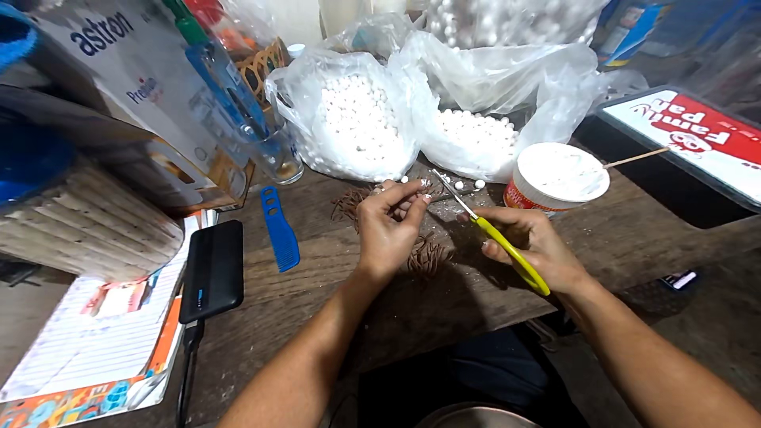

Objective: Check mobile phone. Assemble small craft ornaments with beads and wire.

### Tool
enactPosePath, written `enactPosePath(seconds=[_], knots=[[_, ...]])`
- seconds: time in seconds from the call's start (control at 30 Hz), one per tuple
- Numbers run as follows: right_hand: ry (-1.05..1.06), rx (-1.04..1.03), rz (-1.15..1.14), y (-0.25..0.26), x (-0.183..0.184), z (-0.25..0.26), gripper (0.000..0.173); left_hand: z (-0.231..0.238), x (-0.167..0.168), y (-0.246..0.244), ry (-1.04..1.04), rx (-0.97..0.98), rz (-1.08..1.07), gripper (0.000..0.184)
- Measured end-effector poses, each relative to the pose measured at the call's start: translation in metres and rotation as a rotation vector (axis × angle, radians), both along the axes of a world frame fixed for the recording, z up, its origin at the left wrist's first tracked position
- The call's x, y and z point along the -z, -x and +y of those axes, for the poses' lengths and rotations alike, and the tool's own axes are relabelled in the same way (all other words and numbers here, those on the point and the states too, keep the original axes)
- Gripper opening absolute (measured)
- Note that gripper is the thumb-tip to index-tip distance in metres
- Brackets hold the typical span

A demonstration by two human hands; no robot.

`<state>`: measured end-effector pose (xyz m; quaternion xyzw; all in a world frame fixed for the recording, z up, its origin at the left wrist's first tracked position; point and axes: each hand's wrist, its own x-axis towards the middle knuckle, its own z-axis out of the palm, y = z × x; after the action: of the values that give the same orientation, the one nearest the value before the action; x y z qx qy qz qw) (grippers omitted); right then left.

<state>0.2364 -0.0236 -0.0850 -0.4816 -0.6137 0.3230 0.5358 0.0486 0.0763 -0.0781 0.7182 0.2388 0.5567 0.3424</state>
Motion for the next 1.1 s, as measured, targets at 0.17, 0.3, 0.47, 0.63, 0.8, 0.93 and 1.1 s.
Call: enactPosePath(seconds=[0.17,0.3,0.47,0.63,0.8,0.93,1.1], knots=[[-0.044,0.017,0.000,-0.002,0.003,0.000,0.043,-0.001,0.000,0.000,0.028,-0.009,0.000,0.015],[-0.060,0.081,0.062,-0.009,0.002,0.002,0.045,-0.003,-0.003,0.001,0.061,-0.018,-0.027,0.014],[-0.051,0.062,-0.003,-0.004,0.002,0.000,0.054,-0.002,-0.004,0.001,0.032,-0.043,-0.032,0.013],[-0.047,0.016,0.012,-0.003,0.003,0.000,0.053,-0.003,-0.010,0.002,0.166,0.017,-0.095,0.015],[-0.019,0.147,-0.213,-0.007,0.005,-0.001,0.055,0.001,-0.012,0.004,0.500,0.195,-0.253,0.019],[0.058,0.265,-0.692,-0.009,0.001,-0.006,0.053,0.003,-0.012,0.004,0.552,0.221,-0.294,0.020],[-0.019,0.276,-0.822,-0.005,0.003,-0.012,0.049,0.003,-0.012,0.003,0.560,0.213,-0.285,0.020]])
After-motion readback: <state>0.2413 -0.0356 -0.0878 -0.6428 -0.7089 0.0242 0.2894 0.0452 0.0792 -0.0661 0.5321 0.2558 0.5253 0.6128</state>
